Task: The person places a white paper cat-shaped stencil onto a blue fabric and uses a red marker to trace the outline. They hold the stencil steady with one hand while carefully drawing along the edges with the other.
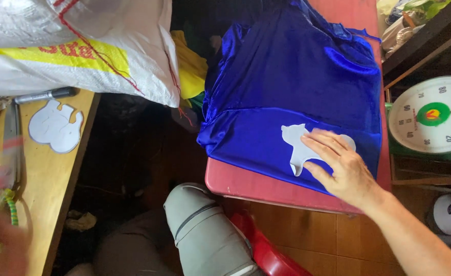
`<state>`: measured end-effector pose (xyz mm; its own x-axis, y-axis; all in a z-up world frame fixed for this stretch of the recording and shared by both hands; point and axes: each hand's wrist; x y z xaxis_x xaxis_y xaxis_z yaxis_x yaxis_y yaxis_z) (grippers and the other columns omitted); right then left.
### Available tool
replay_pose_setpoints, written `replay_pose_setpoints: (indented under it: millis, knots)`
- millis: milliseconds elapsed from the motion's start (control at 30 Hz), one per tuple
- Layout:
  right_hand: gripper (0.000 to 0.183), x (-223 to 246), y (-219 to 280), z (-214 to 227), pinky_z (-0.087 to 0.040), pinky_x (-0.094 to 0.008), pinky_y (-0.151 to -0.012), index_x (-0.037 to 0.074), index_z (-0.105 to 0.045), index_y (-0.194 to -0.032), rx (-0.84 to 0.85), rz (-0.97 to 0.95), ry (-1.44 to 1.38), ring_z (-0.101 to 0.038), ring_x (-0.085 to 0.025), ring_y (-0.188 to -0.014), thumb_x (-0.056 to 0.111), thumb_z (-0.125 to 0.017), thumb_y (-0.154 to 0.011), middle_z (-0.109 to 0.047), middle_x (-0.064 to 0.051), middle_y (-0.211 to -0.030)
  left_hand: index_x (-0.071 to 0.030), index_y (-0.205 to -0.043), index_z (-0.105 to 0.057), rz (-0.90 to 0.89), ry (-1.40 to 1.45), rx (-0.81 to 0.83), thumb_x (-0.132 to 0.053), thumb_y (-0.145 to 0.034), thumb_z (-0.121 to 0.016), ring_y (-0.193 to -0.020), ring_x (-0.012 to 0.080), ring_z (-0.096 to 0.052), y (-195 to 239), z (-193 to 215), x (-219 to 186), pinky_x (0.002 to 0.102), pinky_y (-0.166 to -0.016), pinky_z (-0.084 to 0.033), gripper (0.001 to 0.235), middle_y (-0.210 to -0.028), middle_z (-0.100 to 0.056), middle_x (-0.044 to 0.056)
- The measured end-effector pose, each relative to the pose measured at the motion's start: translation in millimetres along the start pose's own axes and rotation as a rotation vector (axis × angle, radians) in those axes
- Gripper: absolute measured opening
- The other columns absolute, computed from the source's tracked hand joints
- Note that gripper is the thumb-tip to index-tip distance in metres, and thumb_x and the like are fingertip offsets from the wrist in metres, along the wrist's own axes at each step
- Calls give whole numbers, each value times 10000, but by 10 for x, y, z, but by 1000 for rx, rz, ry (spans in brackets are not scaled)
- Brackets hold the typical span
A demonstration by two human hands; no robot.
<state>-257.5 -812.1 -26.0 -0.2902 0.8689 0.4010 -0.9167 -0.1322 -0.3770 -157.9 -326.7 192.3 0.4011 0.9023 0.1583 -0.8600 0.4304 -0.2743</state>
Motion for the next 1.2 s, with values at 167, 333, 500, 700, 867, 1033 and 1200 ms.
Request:
replay_pose_setpoints:
  millis: [167,333,500,700,867,1033,1200]
  knots:
    - [444,1034,-252,70,-590,-292,-800,54,-598,-1381,54,-348,-1017,-748,-180,-893,148,-666,-953,-763,-83,-1088,-193,-889,-728,0,570,-154,-117,-796,-706,-788,207,-693,199,-495,-1027,346,-707,-526,122,-1128,-764,5]
    - [538,1388,-363,-8,-525,-294,-571,-12,-485,-1487,-106,-520,-1699,-687,-277,-810,159,-634,-999,-683,-182,-1156,-52,-1015,-684,-140,1276,-356,-33,-892,-713,-909,226,-760,109,-859,-1959,299,-843,-600,128,-1044,-747,157]
    - [253,1457,-470,129,-618,-418,-665,-22,-607,-1057,-130,-346,-1611,-639,-298,-922,220,-534,-1069,-647,-201,-1012,-77,-1086,-643,-166,1339,-14,-291,-1006,-567,-988,235,-666,-65,-851,-2006,352,-898,-496,241,-1056,-694,62]
    - [374,1339,-227,3,-374,-268,-426,5,-526,-1294,325,-496,-1859,-366,-105,-475,304,-535,-1069,-518,-102,-723,-143,-1510,-450,-42,2011,809,-420,-1010,-469,-1303,218,-607,-453,-840,-1968,382,-924,-606,572,-1503,-573,125]
    - [490,1011,2,-144,-266,-236,-363,-68,-604,-1167,522,-557,-2086,-294,-71,-417,405,-551,-1051,-417,-51,-609,-13,-1432,-538,-304,2247,860,-344,-1088,-501,-1241,218,-614,-445,-1125,-2076,276,-737,-520,479,-1442,-622,200]
    - [480,901,99,-111,-254,-234,-358,-62,-609,-1111,517,-658,-2068,-294,-66,-403,409,-546,-1046,-401,-35,-589,-73,-1200,-647,-248,2354,855,-366,-1083,-555,-1187,255,-653,-358,-1312,-2328,268,-728,-543,328,-1374,-639,246]
    - [494,877,158,2,-222,-238,-319,-22,-614,-969,347,-750,-1597,-261,-90,-403,456,-505,-1034,-343,-22,-576,-121,-1090,-657,-112,2451,617,-343,-1083,-563,-1405,399,-553,-288,-1386,-2619,512,-1232,-404,242,-1243,-702,179]
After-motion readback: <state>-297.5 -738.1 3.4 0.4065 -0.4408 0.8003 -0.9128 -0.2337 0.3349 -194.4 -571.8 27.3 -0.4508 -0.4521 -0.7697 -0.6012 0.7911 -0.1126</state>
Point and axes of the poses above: each hand's wrist, its own y-axis away from the middle knuckle, its own z-axis out of the back of the hand, x = y × z
